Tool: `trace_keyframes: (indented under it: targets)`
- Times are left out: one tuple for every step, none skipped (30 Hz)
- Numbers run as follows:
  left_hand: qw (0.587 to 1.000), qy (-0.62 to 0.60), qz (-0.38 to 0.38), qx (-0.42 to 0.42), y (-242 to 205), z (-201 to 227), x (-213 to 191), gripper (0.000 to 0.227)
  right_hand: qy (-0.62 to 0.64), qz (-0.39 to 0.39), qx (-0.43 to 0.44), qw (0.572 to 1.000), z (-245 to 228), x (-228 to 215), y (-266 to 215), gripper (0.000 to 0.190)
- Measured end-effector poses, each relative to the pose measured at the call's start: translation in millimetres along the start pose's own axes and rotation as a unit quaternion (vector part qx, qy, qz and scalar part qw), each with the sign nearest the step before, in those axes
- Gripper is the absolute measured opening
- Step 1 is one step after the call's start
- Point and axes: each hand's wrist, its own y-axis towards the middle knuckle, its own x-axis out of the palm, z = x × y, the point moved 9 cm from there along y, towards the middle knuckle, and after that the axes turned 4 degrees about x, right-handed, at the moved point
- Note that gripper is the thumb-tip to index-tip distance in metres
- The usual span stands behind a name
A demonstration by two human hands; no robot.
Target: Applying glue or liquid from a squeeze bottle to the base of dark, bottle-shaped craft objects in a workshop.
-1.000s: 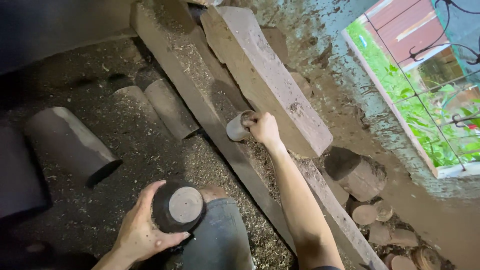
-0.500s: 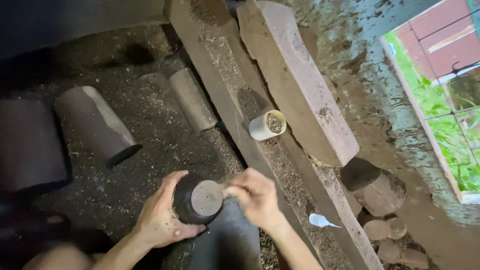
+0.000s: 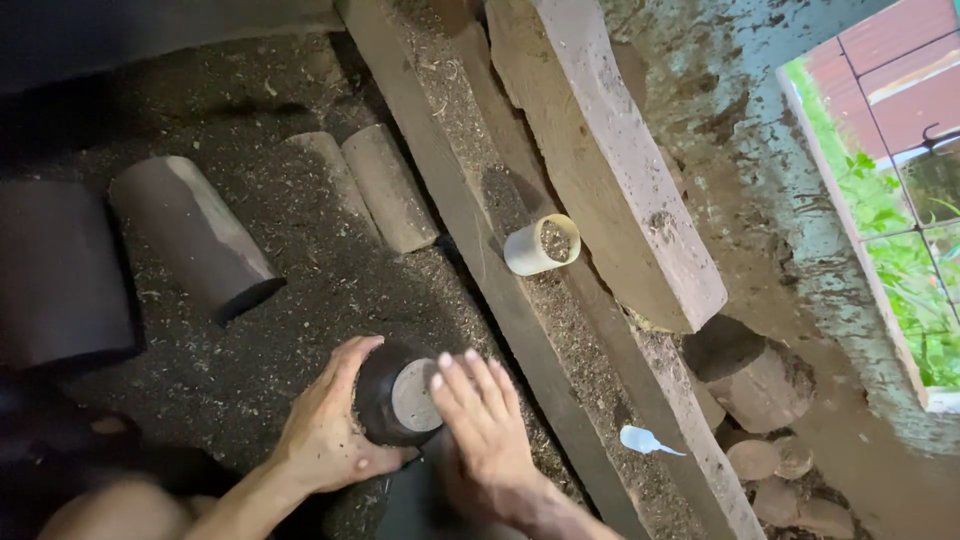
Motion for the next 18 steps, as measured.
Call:
trace_keyframes:
  targets:
    - [1.0,0.0,-0.009,-0.018,1,-2,1,0.126,-0.021,-0.006,0.008,1.0,6,16,-15,0.071]
    - [0.999,-0.003,-0.016,-0.038,0,-5,2,0.129,-0.043,-0.015,0.014,0.999,13,32,-30,0.075]
    - [0.999,-0.004,-0.013,-0.038,0,-7,3,0.129,-0.044,-0.016,0.011,0.999,11,23,-26,0.075]
    - [1.0,-0.003,-0.002,-0.022,-1,-5,1,0.127,-0.013,0.008,0.026,1.0,11,9,-23,0.077]
    - [1.0,-0.002,0.008,-0.005,-2,-4,0,0.125,0.019,0.033,0.041,0.998,11,-5,-19,0.079]
    - [1.0,-0.001,0.009,-0.006,-2,-2,0,0.125,0.02,0.033,0.04,0.998,13,0,-22,0.079]
    - [1.0,-0.001,0.007,-0.011,-2,-1,1,0.124,0.041,0.051,0.037,0.997,14,1,-26,0.078]
    - [1.0,-0.001,0.002,-0.015,-1,0,1,0.124,0.062,0.069,0.037,0.995,14,2,-31,0.077]
    - [1.0,0.0,-0.002,-0.015,-1,2,0,0.124,0.063,0.07,0.041,0.995,6,-4,-27,0.077]
    - [0.999,0.006,-0.014,-0.03,-1,1,2,0.127,0.027,0.046,0.033,0.998,-2,-7,-22,0.076]
    - [0.999,0.011,-0.026,-0.045,-1,-1,3,0.13,-0.01,0.022,0.025,0.999,-10,-9,-18,0.074]
    - [0.999,0.009,-0.026,-0.045,-2,-3,5,0.13,-0.011,0.021,0.025,0.999,-10,-9,-13,0.074]
    - [1.0,0.005,-0.014,-0.021,-3,0,5,0.127,-0.014,-0.001,0.032,0.999,-9,-5,-9,0.075]
    - [1.0,0.003,-0.003,0.004,-4,3,4,0.125,-0.017,-0.021,0.04,0.999,-8,-1,-4,0.076]
    - [1.0,0.003,-0.004,0.005,-5,4,4,0.125,-0.018,-0.02,0.04,0.999,-6,1,-7,0.076]
    - [1.0,0.003,0.0,0.002,-5,3,3,0.125,-0.062,-0.048,0.037,0.996,-4,9,-10,0.076]
    - [1.0,0.003,0.005,-0.002,-5,3,1,0.124,-0.107,-0.076,0.033,0.991,-1,17,-12,0.078]
    - [1.0,0.003,0.008,-0.002,-6,3,0,0.124,-0.107,-0.076,0.031,0.991,2,23,-18,0.078]
